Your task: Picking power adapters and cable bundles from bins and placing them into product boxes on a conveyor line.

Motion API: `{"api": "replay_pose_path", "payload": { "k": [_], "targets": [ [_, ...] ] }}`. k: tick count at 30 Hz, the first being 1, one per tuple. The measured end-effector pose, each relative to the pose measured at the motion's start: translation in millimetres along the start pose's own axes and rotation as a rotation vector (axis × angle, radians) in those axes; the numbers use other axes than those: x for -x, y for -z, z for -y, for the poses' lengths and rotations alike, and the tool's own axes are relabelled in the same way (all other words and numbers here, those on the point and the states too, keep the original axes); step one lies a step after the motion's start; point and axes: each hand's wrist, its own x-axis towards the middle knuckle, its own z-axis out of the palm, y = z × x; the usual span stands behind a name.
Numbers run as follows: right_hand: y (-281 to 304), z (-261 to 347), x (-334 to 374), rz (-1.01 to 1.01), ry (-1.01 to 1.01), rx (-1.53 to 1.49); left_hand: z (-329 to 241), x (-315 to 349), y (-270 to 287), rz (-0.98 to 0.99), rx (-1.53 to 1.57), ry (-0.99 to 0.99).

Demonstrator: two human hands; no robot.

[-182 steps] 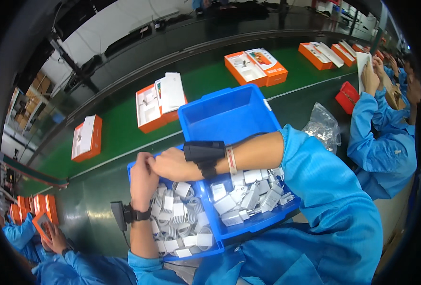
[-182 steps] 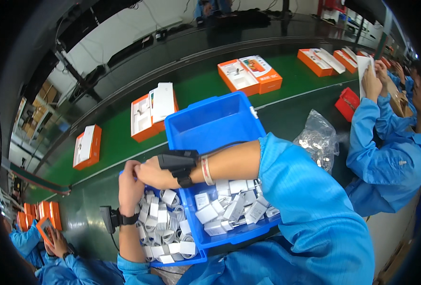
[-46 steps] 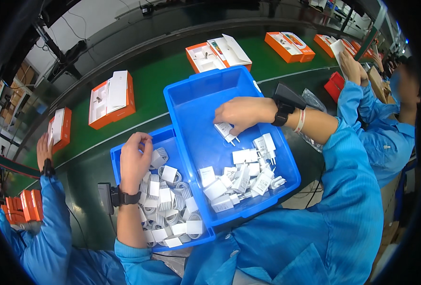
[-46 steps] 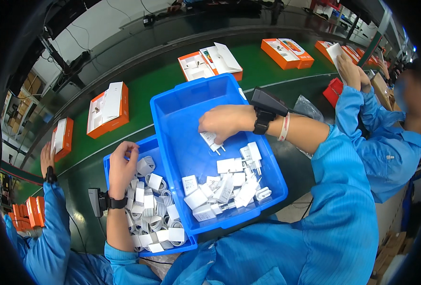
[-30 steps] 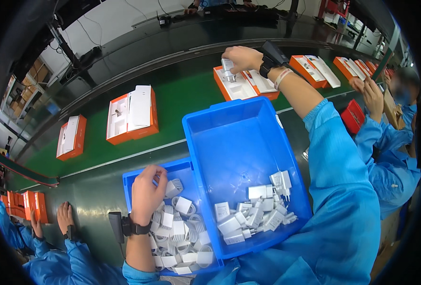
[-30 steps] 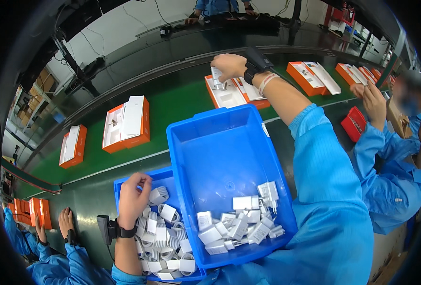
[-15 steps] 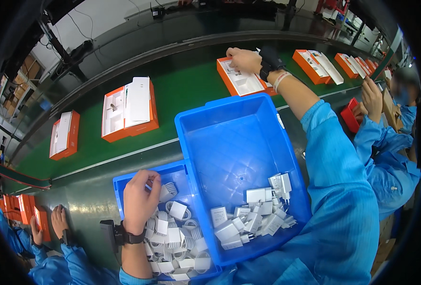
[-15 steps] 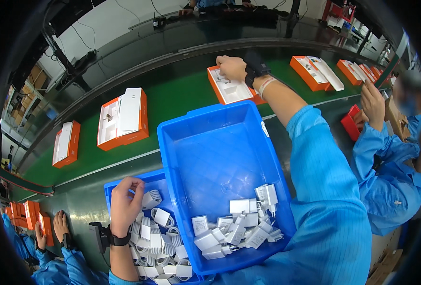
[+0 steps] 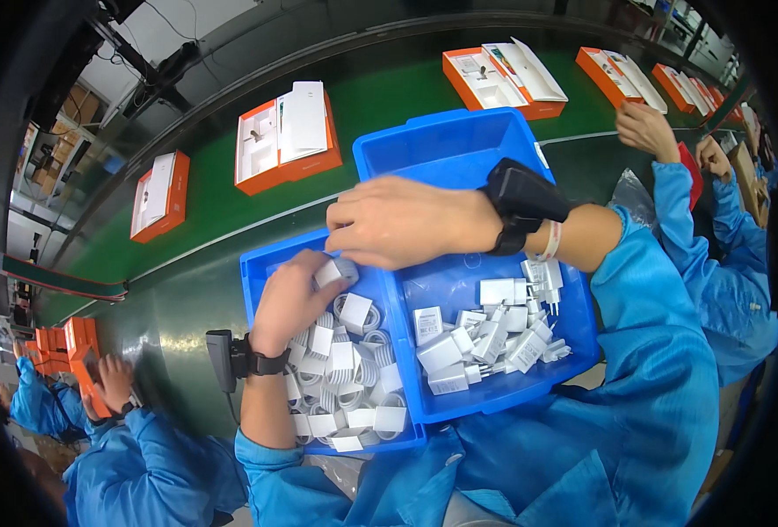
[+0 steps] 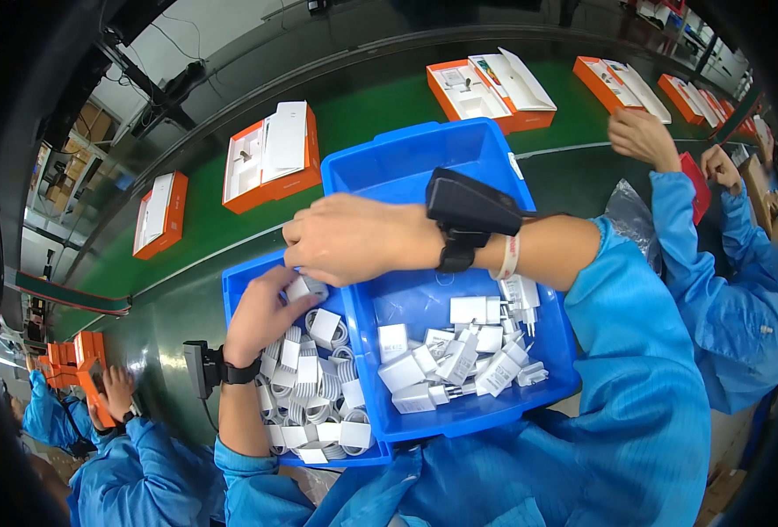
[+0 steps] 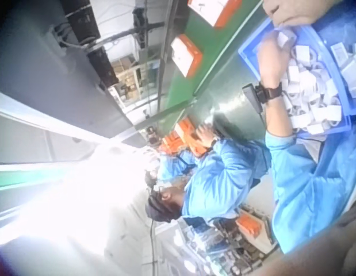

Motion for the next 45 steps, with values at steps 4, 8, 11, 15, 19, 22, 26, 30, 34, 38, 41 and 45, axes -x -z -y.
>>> {"api": "replay_pose_path", "payload": {
  "k": [4,8,11,15,19,22,26,30,34,38,41,45],
  "targets": [
    [-5.9,22.0,1.8,-0.158,-0.144,-0.222,-3.9,-3.7,6.2,-0.31,1.149,0.082],
    [-9.7,25.6,-0.3,-0.174,-0.145,-0.114,-13.1,-6.5,1.3,-0.263,1.26,0.139],
    [-14.6,28.7,-0.3,-0.22,-0.152,-0.052,-15.4,-5.2,-1.2,-0.258,1.254,0.141],
    [-7.5,28.6,4.4,-0.292,-0.124,0.015,-25.4,-6.4,1.1,-0.222,1.282,0.04],
    [34.1,-4.1,16.6,-0.304,-0.14,0.1,-22.6,0.5,3.0,-0.294,1.242,0.015],
    [103.2,-70.0,64.9,-0.337,-0.332,0.245,-19.5,-2.0,7.0,-0.303,1.139,0.025],
    [140.9,-158.9,162.7,-0.006,-0.851,0.21,-14.1,-8.5,5.0,-0.266,1.125,0.004],
    [125.8,-183.1,192.9,0.089,-0.952,0.235,-11.6,-6.5,2.4,-0.282,1.069,0.016],
    [127.2,-205.0,196.7,0.29,-0.971,0.25,-3.8,-9.0,2.6,-0.263,1.056,0.034],
    [133.1,-215.1,196.0,0.369,-0.978,0.238,-2.7,-9.6,0.9,-0.276,1.047,0.058],
    [136.7,-218.3,201.5,0.394,-0.973,0.273,-3.8,-10.6,1.6,-0.271,1.036,0.053],
    [140.1,-225.3,204.2,0.401,-0.969,0.297,-3.1,-11.3,-0.6,-0.25,1.026,0.048]
  ]
}}
